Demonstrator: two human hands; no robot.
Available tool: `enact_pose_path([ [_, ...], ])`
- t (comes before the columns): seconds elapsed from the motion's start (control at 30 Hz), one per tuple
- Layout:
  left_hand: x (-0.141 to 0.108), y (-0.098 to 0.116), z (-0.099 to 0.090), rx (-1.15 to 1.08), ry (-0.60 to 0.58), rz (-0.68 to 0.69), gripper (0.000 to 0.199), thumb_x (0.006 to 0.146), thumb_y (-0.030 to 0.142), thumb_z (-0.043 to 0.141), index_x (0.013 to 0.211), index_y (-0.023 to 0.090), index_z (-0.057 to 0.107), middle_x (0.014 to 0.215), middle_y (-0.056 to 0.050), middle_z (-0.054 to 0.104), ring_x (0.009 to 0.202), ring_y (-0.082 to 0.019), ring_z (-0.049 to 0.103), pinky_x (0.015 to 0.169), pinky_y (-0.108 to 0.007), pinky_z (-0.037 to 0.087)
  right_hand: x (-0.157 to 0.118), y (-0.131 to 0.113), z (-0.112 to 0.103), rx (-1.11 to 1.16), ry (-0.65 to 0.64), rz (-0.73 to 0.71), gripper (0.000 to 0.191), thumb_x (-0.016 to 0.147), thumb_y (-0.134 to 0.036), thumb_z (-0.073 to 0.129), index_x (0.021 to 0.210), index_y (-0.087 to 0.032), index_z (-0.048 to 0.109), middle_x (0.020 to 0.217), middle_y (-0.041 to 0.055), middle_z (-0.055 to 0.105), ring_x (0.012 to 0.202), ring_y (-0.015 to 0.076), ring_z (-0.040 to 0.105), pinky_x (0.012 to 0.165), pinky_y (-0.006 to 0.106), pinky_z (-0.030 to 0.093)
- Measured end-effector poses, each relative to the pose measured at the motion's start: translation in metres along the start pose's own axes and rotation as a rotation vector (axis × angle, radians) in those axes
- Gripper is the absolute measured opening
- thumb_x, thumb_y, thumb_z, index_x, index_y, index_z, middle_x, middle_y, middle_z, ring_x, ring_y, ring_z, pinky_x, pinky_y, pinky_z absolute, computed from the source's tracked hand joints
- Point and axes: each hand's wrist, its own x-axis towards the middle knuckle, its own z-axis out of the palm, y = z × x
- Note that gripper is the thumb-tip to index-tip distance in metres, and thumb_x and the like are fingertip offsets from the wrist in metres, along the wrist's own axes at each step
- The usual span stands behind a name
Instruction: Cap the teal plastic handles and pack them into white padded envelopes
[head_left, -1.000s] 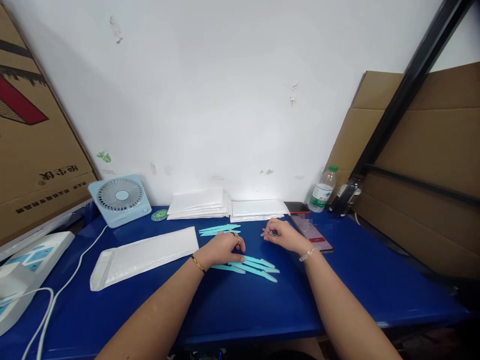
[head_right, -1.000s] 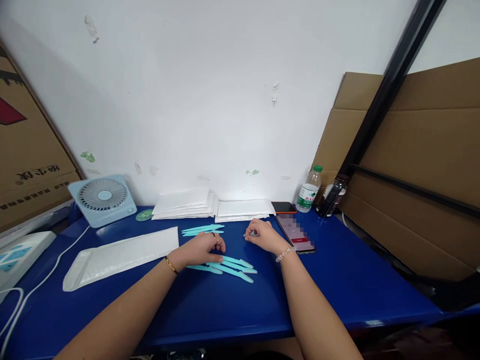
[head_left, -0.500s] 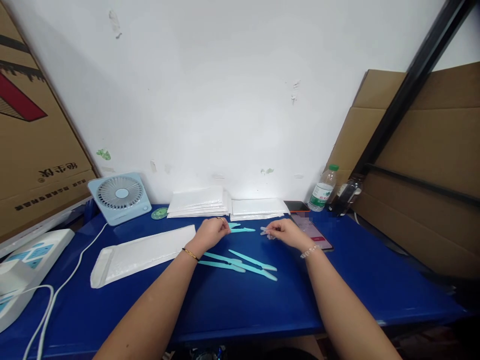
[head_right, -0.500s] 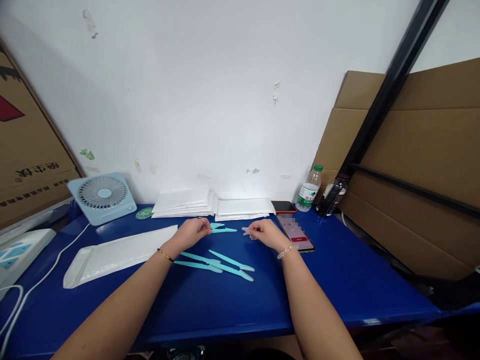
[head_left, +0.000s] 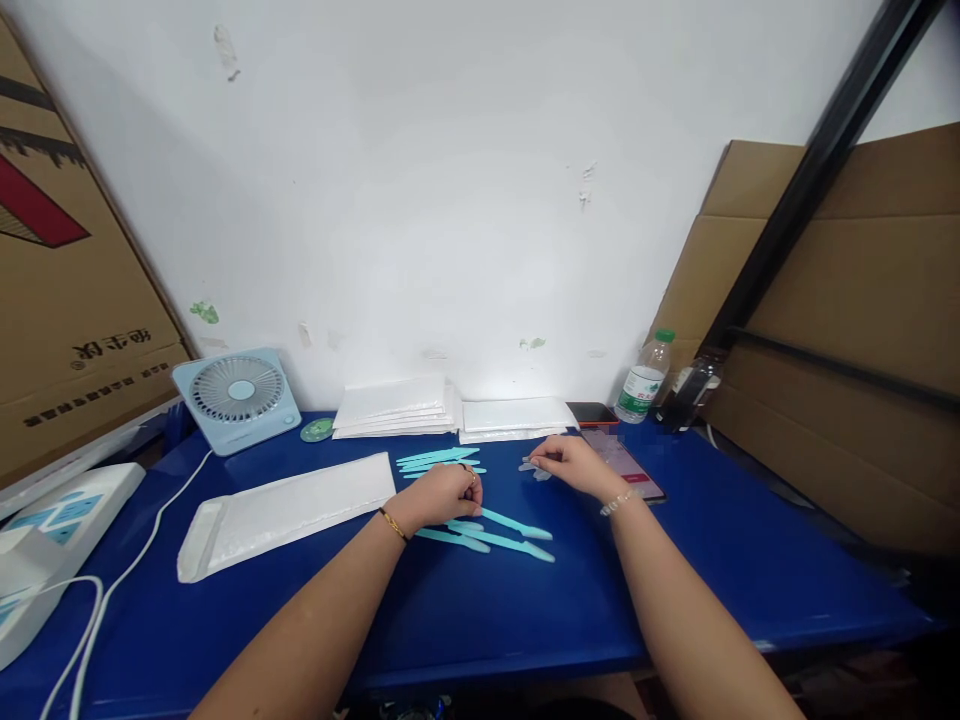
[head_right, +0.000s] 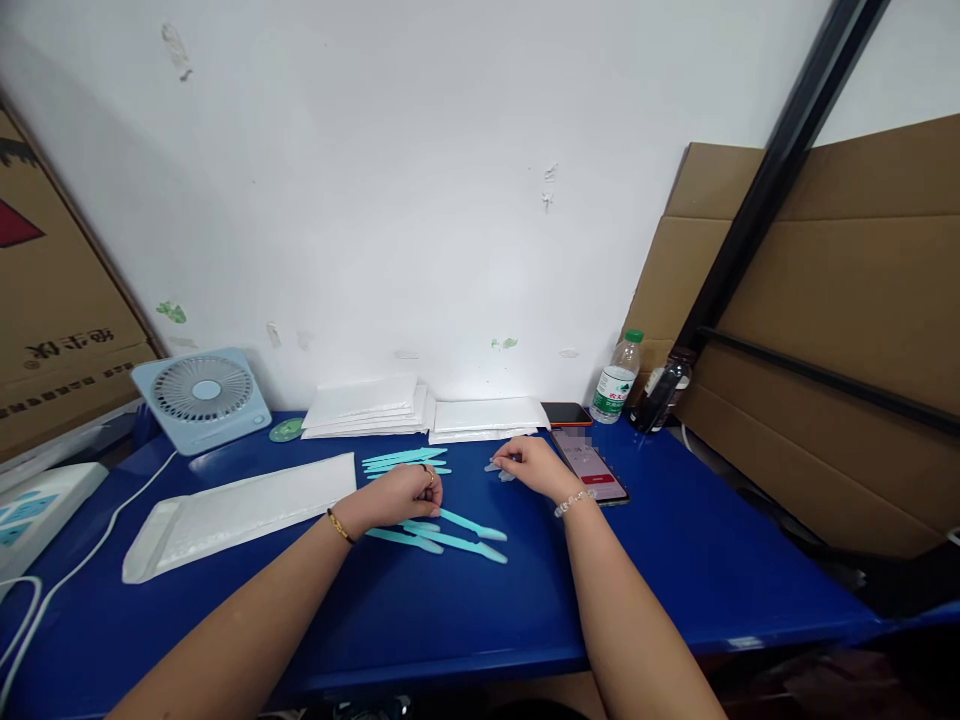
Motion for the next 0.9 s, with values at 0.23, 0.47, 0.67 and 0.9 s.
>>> enact_pose_path([
  [0.23,0.002,-0.018,-0.007,-0.015,0.160,-0.158,0.017,0.081,0.033,0.051,0.079,0.020,0.062,0.077,-0.001,0.064,0.068,-0.015,0.057,0.059,-0.023,0.036,-0.003,-0.014,0.005,0.092,-0.221,-0.020,0.029,0.078,-0.043,0.060,0.080,-0.016,0.071,0.071,0.0038,0.069,0.065,0.0158,0.060,0.061,0.025,0.045],
  [0.47,-0.006,-0.041,-0.025,0.060,0.242,-0.269,0.016,0.080,0.035,0.053,0.079,0.021,0.062,0.076,-0.001,0.066,0.071,-0.016,0.059,0.063,-0.025,0.039,0.001,0.002,-0.002,0.034,0.006,0.056,0.028,0.079,-0.039,0.057,0.073,-0.015,0.069,0.068,0.0053,0.069,0.062,0.0163,0.060,0.056,0.025,0.043],
  [0.67,-0.015,-0.032,-0.031,-0.050,0.226,-0.185,0.034,0.070,0.047,0.064,0.091,0.021,0.064,0.096,-0.004,0.063,0.088,-0.019,0.057,0.073,-0.026,0.043,0.003,0.009,-0.008,-0.154,0.143,0.072,0.018,0.076,-0.031,0.060,0.079,-0.018,0.071,0.074,0.0051,0.071,0.066,0.0178,0.061,0.060,0.026,0.043],
  [0.9,-0.009,0.002,-0.010,-0.160,-0.195,-0.020,0.033,0.061,0.050,0.072,0.079,0.022,0.068,0.075,0.000,0.061,0.067,-0.014,0.053,0.054,-0.023,0.035,0.001,0.002,-0.002,-0.083,0.079,0.032,0.023,0.079,-0.035,0.057,0.076,-0.017,0.071,0.069,0.0044,0.069,0.062,0.0158,0.060,0.055,0.024,0.042],
])
